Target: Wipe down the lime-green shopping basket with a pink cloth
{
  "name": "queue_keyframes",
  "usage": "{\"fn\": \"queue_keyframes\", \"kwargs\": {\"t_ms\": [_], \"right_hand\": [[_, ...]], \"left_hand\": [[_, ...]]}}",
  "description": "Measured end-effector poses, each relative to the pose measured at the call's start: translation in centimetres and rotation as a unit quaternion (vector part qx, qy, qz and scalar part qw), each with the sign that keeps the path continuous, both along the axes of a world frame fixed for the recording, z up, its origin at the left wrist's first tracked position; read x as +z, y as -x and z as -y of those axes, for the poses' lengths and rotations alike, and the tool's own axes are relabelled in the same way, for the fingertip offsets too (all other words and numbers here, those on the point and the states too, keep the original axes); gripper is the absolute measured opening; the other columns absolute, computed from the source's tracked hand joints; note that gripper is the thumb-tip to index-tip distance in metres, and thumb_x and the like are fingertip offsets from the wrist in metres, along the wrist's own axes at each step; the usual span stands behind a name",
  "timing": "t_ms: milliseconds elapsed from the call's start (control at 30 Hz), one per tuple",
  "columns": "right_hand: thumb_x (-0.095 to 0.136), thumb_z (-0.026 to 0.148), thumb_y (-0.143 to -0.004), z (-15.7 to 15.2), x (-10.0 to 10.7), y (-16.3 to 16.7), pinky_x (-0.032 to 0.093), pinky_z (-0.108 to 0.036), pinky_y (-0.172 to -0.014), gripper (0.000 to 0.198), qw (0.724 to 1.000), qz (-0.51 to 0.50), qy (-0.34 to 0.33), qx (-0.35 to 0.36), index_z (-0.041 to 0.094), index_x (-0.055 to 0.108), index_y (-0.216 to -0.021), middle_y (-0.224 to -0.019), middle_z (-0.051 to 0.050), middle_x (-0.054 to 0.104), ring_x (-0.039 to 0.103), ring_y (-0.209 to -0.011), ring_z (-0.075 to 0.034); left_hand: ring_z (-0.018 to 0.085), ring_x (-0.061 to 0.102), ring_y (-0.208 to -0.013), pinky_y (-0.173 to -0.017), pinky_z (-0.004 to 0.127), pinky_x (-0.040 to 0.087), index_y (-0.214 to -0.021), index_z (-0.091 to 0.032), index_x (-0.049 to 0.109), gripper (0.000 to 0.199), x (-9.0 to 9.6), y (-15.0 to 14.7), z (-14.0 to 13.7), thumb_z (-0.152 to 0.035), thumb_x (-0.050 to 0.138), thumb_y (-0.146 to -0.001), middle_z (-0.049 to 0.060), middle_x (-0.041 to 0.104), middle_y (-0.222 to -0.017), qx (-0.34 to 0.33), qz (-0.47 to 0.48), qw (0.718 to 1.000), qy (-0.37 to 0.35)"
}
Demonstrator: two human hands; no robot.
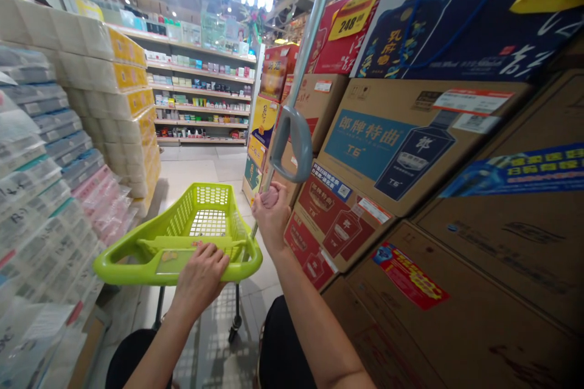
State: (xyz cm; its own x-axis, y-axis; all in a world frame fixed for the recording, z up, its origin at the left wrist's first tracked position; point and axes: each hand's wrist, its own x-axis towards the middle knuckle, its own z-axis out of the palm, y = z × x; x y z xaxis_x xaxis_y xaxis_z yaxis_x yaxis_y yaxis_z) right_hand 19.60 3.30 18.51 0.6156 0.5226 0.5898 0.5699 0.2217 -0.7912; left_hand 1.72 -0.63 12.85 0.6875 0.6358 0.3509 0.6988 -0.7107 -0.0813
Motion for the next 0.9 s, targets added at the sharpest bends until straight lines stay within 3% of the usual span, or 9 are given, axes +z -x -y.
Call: {"fn": "queue_keyframes", "kwargs": {"t_ms": [133,200,267,433,500,600,733,800,900], "right_hand": [[0.061,0.029,-0.074,0.6,-4.7,0.0,0.050,-0.028,-0.072,0.037,0.997,-0.022,0.058,0.033,0.019,0.055,-0.110,-0.092,-0.004,0.070,0.066,-0.075,-0.018],[0.063,0.028,-0.072,0.8,-5.7,-0.4,0.051,-0.028,-0.071,0.035,0.994,-0.033,0.086,0.050,0.019,0.057,-0.105,-0.088,-0.003,0.070,0.066,-0.073,-0.018],[0.065,0.029,-0.070,0.4,-4.1,-0.8,0.051,-0.028,-0.071,0.033,0.996,-0.030,0.068,0.048,0.020,0.059,-0.102,-0.087,-0.002,0.070,0.066,-0.074,-0.018],[0.059,0.038,-0.081,-2.0,4.8,-1.0,0.051,-0.027,-0.060,0.031,0.995,-0.087,-0.032,0.041,0.019,0.056,-0.105,-0.078,0.000,0.067,0.062,-0.060,-0.015],[0.057,0.038,-0.082,-2.3,5.5,-0.8,0.051,-0.027,-0.058,0.032,0.995,-0.092,-0.036,0.031,0.019,0.055,-0.107,-0.078,-0.001,0.067,0.062,-0.060,-0.015],[0.060,0.037,-0.078,-1.3,1.7,-0.3,0.052,-0.028,-0.066,0.036,0.998,-0.056,-0.004,0.002,0.022,0.054,-0.110,-0.084,0.000,0.068,0.065,-0.069,-0.017],[0.061,0.031,-0.072,-0.4,-3.9,-0.6,0.051,-0.027,-0.069,0.034,0.994,-0.064,0.076,0.034,0.021,0.056,-0.104,-0.084,0.000,0.069,0.065,-0.069,-0.017],[0.063,0.029,-0.069,-0.8,-3.6,-1.1,0.051,-0.027,-0.071,0.033,0.993,-0.066,0.087,0.043,0.021,0.057,-0.101,-0.086,0.000,0.070,0.065,-0.072,-0.017],[0.063,0.029,-0.069,-1.8,-0.7,-2.0,0.051,-0.029,-0.077,0.035,0.997,-0.045,0.057,0.040,0.023,0.056,-0.103,-0.090,0.001,0.070,0.066,-0.077,-0.017]], "left_hand": [[0.026,0.055,-0.095,-0.094,0.042,0.042,-0.084,-0.021,0.060,0.015,0.1,-0.4,-0.5,-0.029,0.068,-0.075,0.003,0.064,-0.088,0.008,-0.010,1.000,0.008],[0.026,0.055,-0.095,-0.094,0.042,0.042,-0.084,-0.021,0.060,0.016,0.1,-0.5,-0.6,-0.029,0.069,-0.075,0.003,0.064,-0.088,0.009,-0.013,1.000,0.007],[0.026,0.055,-0.095,-0.094,0.042,0.041,-0.085,-0.021,0.060,0.016,0.1,-0.6,-0.6,-0.030,0.069,-0.075,0.003,0.064,-0.089,0.010,-0.017,1.000,0.006],[0.026,0.054,-0.096,-0.093,0.042,0.041,-0.086,-0.021,0.060,0.017,0.0,-0.9,-0.3,-0.031,0.069,-0.075,0.004,0.063,-0.089,0.017,-0.016,1.000,0.005],[0.026,0.054,-0.097,-0.095,0.042,0.040,-0.085,-0.021,0.060,0.016,0.0,-1.0,-0.3,-0.029,0.068,-0.075,0.004,0.063,-0.089,0.021,-0.014,1.000,0.003],[0.026,0.055,-0.096,-0.095,0.042,0.040,-0.084,-0.020,0.060,0.014,-0.1,-1.1,-0.3,-0.027,0.067,-0.075,0.004,0.063,-0.088,0.021,-0.014,1.000,0.000],[0.026,0.055,-0.096,-0.095,0.044,0.040,-0.083,-0.021,0.059,0.013,-0.2,-1.1,-0.4,-0.027,0.067,-0.075,0.004,0.063,-0.086,0.024,-0.008,1.000,-0.005],[0.027,0.055,-0.097,-0.095,0.044,0.040,-0.083,-0.021,0.059,0.013,-0.3,-1.2,-0.4,-0.028,0.067,-0.075,0.004,0.063,-0.087,0.026,-0.007,1.000,-0.003],[0.026,0.055,-0.096,-0.095,0.043,0.040,-0.085,-0.020,0.060,0.016,-0.3,-1.4,-0.5,-0.031,0.067,-0.076,0.005,0.064,-0.089,0.029,-0.013,1.000,-0.003]]}}
